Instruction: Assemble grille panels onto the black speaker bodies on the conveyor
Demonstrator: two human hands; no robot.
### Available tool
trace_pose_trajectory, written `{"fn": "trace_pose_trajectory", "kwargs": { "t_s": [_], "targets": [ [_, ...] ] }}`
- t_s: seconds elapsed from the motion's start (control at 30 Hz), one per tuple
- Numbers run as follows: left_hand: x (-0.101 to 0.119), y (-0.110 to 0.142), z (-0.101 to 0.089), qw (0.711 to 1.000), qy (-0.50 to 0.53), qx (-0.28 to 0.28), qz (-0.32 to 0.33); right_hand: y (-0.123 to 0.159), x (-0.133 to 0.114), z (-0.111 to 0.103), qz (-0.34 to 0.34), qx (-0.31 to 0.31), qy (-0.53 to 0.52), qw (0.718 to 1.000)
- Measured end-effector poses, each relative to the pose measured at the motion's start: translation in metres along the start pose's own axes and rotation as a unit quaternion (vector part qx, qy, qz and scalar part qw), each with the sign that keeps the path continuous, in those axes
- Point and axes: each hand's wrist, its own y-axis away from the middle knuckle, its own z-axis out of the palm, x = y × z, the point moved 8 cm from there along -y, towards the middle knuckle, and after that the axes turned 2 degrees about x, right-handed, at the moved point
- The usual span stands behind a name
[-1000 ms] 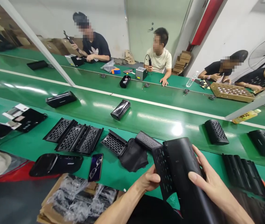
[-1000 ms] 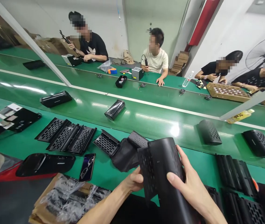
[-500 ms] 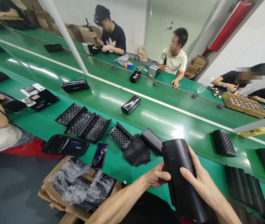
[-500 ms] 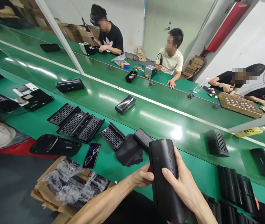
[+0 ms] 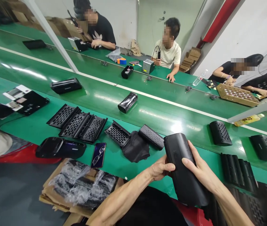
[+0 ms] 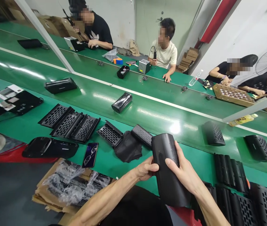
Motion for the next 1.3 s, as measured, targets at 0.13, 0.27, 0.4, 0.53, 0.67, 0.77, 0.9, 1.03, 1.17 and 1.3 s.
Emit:
{"fn": "trace_pose_trajectory", "kwargs": {
  "t_s": [0.13,0.27,0.4,0.53,0.67,0.77,0.9,1.03,1.17,1.3],
  "targets": [
    [0.004,-0.006,0.011,0.999,0.023,0.004,0.031,-0.007,0.002,-0.01,-0.008,-0.023,-0.017,1.0],
    [0.023,-0.01,0.01,0.993,0.024,0.06,0.103,0.024,0.01,-0.021,-0.045,0.02,-0.062,0.997],
    [0.038,-0.011,0.0,0.981,0.022,0.123,0.151,0.068,0.028,-0.004,-0.04,0.162,-0.136,0.977],
    [0.035,-0.02,-0.002,0.978,0.008,0.146,0.148,0.069,0.03,0.024,-0.023,0.237,-0.198,0.951],
    [0.055,-0.024,-0.005,0.983,-0.04,0.133,0.121,0.062,0.035,0.01,-0.038,0.254,-0.202,0.945],
    [0.117,-0.015,-0.008,0.965,-0.122,0.134,0.19,0.068,0.057,-0.006,-0.015,0.219,-0.232,0.948],
    [0.177,-0.006,0.022,0.935,-0.309,0.008,0.174,0.071,0.065,-0.016,-0.018,0.16,-0.236,0.958],
    [0.182,-0.002,0.037,0.931,-0.341,-0.015,0.132,0.064,0.056,-0.016,-0.035,0.156,-0.236,0.959],
    [0.173,-0.003,0.031,0.93,-0.332,0.022,0.156,0.061,0.054,-0.022,-0.038,0.188,-0.178,0.965],
    [0.159,-0.008,0.014,0.944,-0.269,0.052,0.185,0.056,0.057,-0.042,-0.034,0.191,-0.155,0.969]
  ]
}}
